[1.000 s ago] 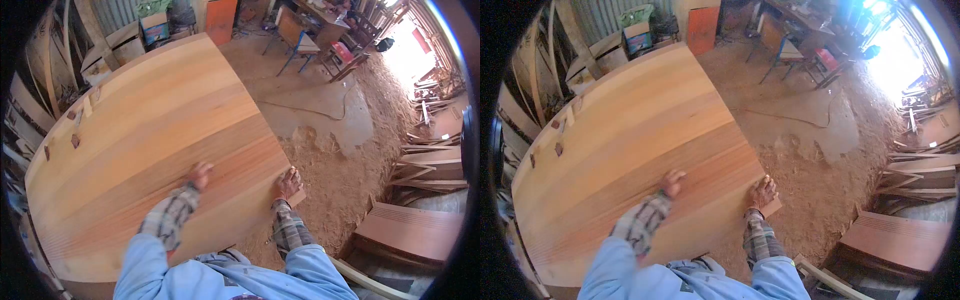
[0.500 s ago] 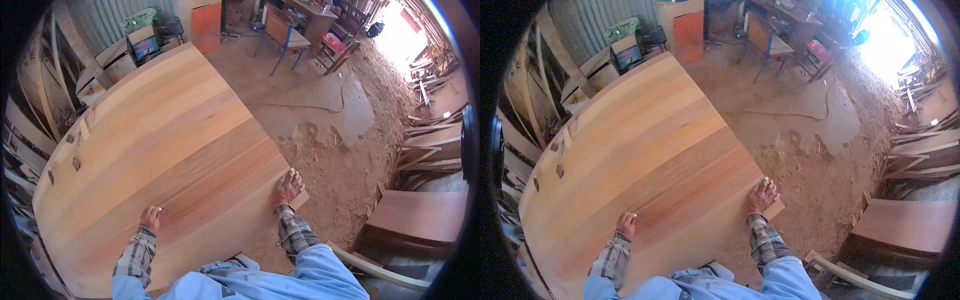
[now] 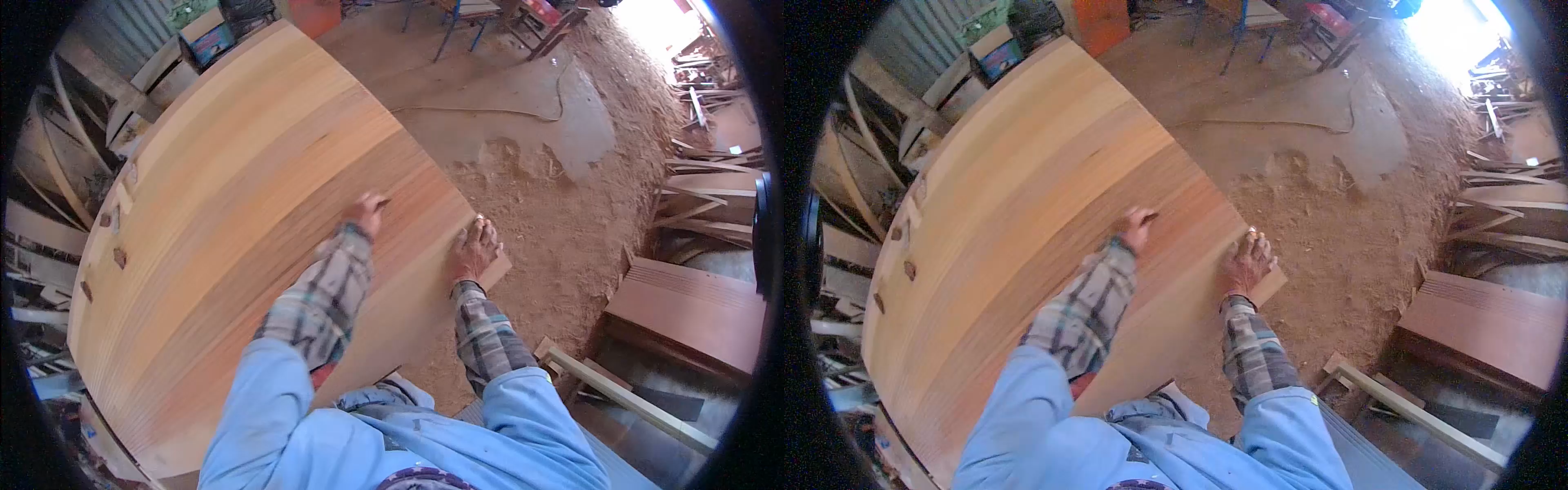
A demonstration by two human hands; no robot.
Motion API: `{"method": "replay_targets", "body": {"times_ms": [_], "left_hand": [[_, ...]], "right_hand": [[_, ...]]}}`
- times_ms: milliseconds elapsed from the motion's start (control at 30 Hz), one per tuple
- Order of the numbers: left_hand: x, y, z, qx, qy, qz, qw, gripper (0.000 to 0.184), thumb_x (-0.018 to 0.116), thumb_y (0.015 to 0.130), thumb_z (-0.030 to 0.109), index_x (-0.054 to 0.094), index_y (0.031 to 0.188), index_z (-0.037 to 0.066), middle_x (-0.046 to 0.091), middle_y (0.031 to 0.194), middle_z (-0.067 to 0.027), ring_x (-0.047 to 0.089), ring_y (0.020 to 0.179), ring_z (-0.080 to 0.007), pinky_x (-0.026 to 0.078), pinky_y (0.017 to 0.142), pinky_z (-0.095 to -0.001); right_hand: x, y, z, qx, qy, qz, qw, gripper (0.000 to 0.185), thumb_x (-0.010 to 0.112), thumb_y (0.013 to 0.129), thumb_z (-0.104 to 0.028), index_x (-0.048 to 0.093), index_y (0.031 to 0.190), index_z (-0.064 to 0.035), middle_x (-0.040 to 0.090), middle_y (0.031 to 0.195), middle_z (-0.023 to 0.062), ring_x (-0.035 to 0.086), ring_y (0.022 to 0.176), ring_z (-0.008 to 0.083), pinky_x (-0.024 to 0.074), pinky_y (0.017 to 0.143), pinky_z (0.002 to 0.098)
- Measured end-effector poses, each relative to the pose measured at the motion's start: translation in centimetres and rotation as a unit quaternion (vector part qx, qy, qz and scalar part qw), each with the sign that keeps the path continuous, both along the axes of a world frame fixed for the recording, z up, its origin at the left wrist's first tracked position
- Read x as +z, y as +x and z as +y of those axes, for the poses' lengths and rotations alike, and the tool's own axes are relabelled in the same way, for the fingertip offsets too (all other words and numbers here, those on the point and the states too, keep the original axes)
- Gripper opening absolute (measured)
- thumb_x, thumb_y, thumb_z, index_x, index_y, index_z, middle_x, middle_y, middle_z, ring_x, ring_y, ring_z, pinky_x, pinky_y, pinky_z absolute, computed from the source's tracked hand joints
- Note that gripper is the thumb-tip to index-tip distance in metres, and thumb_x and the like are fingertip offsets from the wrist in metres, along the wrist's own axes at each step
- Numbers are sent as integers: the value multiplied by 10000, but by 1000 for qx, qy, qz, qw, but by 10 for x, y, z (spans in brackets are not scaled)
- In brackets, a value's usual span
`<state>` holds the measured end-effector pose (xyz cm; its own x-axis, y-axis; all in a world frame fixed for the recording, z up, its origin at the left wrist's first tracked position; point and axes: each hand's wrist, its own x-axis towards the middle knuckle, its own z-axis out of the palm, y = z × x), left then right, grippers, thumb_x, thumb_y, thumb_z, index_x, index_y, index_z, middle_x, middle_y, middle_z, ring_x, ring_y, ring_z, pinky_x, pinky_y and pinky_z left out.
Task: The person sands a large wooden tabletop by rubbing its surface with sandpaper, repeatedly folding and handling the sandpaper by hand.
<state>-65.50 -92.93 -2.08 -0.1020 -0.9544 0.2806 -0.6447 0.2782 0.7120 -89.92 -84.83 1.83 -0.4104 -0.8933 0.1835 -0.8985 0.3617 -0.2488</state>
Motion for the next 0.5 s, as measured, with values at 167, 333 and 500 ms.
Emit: {"method": "replay_targets", "body": {"times_ms": [167, 333, 500], "left_hand": [[39, 152, 157, 83, 104, -14, 991, 108, 684, 812, 53, 678, 919, 45, 656, 887, -130, 646, 858, -285, 509, 728, -355], [55, 177, 162, 50, 101, -50, 992, 128, 725, 774, 59, 706, 894, 99, 665, 852, -73, 618, 788, -279, 480, 665, -370], [10, 10, 2, -19, -18, 22, 999, 79, 688, 759, 115, 683, 838, 116, 618, 785, -86, 574, 786, -314, 454, 670, -409]], "right_hand": [[-3, -3, -1, -3, 22, 18, 1000, 542, 492, 922, -324, 391, 1423, -146, 396, 1448, 117, 308, 1374, 294, 132, 1140, 546], [-12, -10, 0, -2, 27, 20, 999, 550, 496, 915, -338, 396, 1419, -142, 384, 1459, 119, 304, 1376, 303, 143, 1136, 549], [-20, -11, -3, -5, 19, 55, 998, 538, 518, 897, -354, 434, 1383, -140, 397, 1448, 113, 323, 1361, 305, 157, 1128, 568]]}}
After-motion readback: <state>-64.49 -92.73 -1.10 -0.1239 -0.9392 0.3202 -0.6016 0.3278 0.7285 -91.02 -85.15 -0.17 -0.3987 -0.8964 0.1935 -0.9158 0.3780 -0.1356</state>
